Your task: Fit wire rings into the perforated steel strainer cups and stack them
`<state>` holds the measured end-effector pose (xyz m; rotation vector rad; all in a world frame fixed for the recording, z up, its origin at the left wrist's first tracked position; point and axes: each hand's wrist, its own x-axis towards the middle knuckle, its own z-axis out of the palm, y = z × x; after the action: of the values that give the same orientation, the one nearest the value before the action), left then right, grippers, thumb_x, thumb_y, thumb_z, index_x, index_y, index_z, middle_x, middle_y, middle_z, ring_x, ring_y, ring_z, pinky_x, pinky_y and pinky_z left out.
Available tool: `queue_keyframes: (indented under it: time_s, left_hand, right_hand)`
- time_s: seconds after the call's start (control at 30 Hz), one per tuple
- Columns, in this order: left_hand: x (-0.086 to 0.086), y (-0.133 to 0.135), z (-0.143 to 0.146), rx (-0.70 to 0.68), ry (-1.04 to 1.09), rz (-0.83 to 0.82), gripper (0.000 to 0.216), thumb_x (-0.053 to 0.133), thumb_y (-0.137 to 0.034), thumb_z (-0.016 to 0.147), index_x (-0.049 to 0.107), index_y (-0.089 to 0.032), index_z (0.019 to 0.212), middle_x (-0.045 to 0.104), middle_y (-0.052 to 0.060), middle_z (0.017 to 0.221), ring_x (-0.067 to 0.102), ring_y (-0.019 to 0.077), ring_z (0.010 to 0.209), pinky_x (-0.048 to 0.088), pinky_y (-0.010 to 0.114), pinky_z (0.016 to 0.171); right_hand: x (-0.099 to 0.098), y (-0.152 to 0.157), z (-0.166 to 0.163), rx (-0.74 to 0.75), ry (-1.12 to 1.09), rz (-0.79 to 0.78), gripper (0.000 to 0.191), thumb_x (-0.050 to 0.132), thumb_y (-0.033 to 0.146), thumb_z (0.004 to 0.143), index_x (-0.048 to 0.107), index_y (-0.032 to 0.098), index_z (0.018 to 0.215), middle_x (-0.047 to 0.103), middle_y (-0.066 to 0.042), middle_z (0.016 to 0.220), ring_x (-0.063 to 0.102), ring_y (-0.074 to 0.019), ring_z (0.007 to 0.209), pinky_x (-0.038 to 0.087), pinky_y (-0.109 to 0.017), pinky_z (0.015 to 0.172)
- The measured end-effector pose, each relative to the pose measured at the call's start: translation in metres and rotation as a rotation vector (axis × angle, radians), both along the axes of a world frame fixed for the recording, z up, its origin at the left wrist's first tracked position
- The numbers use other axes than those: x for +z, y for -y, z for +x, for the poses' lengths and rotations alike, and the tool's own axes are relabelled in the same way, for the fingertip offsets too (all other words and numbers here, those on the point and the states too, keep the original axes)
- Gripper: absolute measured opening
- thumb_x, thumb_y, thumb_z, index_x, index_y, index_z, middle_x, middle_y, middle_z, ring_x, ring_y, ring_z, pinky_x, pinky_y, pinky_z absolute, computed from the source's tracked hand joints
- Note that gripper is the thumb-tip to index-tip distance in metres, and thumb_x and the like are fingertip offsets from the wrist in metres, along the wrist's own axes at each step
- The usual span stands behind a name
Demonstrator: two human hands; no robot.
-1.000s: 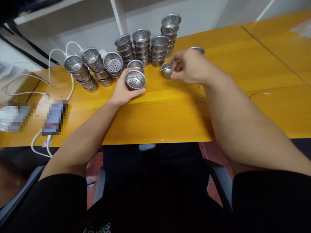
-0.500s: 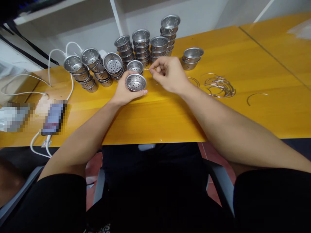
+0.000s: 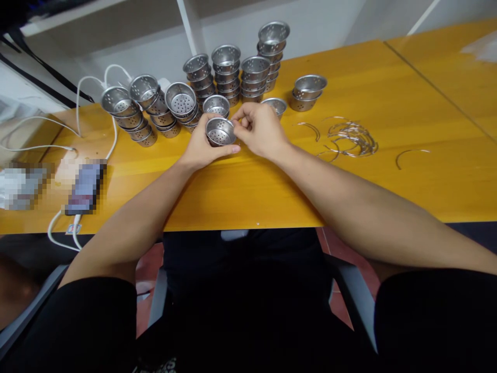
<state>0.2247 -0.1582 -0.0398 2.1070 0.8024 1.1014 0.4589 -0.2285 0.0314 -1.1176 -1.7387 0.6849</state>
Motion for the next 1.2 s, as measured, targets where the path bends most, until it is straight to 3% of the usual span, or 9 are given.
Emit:
queue_keyframes:
  time_s: [0.1, 0.37, 0.47, 0.57, 0.67, 0.8, 0.93, 1.2]
  left_hand:
    - [0.0, 0.001, 0.0, 0.025, -0.009, 0.02, 0.119, 0.107, -0.1, 0.069, 0.059, -0.03, 0.152, 0.08, 0.01, 0.144, 0.088, 0.0369, 0.133, 0.071, 0.068, 0.127]
    - [0.006, 0.006, -0.002, 0.022, -0.054, -0.013, 0.112, 0.106, -0.096, 0.078, 0.061, -0.029, 0.156, 0.079, 0.012, 0.149, 0.081, 0.0409, 0.146, 0.058, 0.072, 0.142]
    - [0.007, 0.004, -0.004, 0.002, -0.028, -0.053, 0.108, 0.1, -0.1, 0.082, 0.064, -0.029, 0.154, 0.08, 0.011, 0.144, 0.079, 0.0423, 0.15, 0.054, 0.076, 0.144]
    - [0.004, -0.001, -0.008, -0.028, -0.012, -0.068, 0.106, 0.095, -0.103, 0.085, 0.065, -0.028, 0.154, 0.08, 0.011, 0.142, 0.08, 0.0418, 0.149, 0.056, 0.076, 0.142]
    - [-0.001, -0.005, -0.01, -0.066, -0.034, -0.026, 0.108, 0.093, -0.102, 0.088, 0.061, -0.028, 0.16, 0.078, 0.012, 0.146, 0.081, 0.0402, 0.147, 0.06, 0.074, 0.14]
    - [-0.007, -0.005, -0.008, -0.112, -0.049, 0.054, 0.108, 0.096, -0.096, 0.09, 0.055, -0.029, 0.165, 0.075, 0.012, 0.149, 0.085, 0.0371, 0.142, 0.067, 0.07, 0.133]
    - [-0.007, -0.004, -0.006, -0.115, -0.028, 0.026, 0.1, 0.097, -0.089, 0.094, 0.055, -0.029, 0.161, 0.075, 0.011, 0.149, 0.085, 0.0351, 0.139, 0.069, 0.066, 0.132]
    - [-0.005, -0.004, -0.007, -0.143, -0.011, -0.047, 0.099, 0.101, -0.083, 0.093, 0.054, -0.031, 0.162, 0.071, 0.011, 0.153, 0.078, 0.0355, 0.146, 0.061, 0.064, 0.137]
  right_hand:
    - [0.0, 0.001, -0.002, -0.011, -0.003, -0.013, 0.025, 0.093, 0.045, 0.104, 0.074, 0.03, 0.097, 0.062, -0.003, 0.08, 0.052, -0.0235, 0.073, 0.052, -0.045, 0.073]
    - [0.0, 0.001, -0.007, -0.024, -0.054, -0.003, 0.04, 0.097, 0.068, 0.099, 0.075, 0.034, 0.102, 0.058, -0.003, 0.077, 0.055, -0.0275, 0.075, 0.056, -0.048, 0.074]
    - [0.01, 0.004, -0.001, 0.134, -0.096, -0.028, 0.052, 0.093, 0.084, 0.099, 0.079, 0.034, 0.1, 0.063, -0.004, 0.078, 0.057, -0.027, 0.073, 0.055, -0.047, 0.071]
    - [0.019, 0.005, 0.011, 0.325, -0.101, -0.117, 0.068, 0.099, 0.099, 0.088, 0.083, 0.035, 0.101, 0.068, -0.004, 0.079, 0.061, -0.0261, 0.069, 0.054, -0.044, 0.065]
    - [0.02, 0.003, 0.018, 0.386, -0.135, -0.149, 0.072, 0.112, 0.098, 0.074, 0.082, 0.036, 0.097, 0.068, -0.002, 0.076, 0.061, -0.0246, 0.067, 0.052, -0.04, 0.06]
    - [0.016, -0.001, 0.015, 0.379, -0.186, -0.143, 0.075, 0.114, 0.097, 0.072, 0.078, 0.034, 0.09, 0.067, -0.001, 0.071, 0.058, -0.0226, 0.062, 0.048, -0.039, 0.056]
    - [0.012, -0.003, 0.011, 0.353, -0.199, -0.153, 0.078, 0.116, 0.097, 0.068, 0.076, 0.033, 0.089, 0.067, -0.001, 0.071, 0.057, -0.0224, 0.062, 0.047, -0.039, 0.054]
    - [0.006, -0.006, 0.013, 0.392, -0.22, -0.13, 0.068, 0.121, 0.081, 0.079, 0.078, 0.031, 0.092, 0.068, 0.0, 0.074, 0.053, -0.019, 0.062, 0.043, -0.037, 0.055]
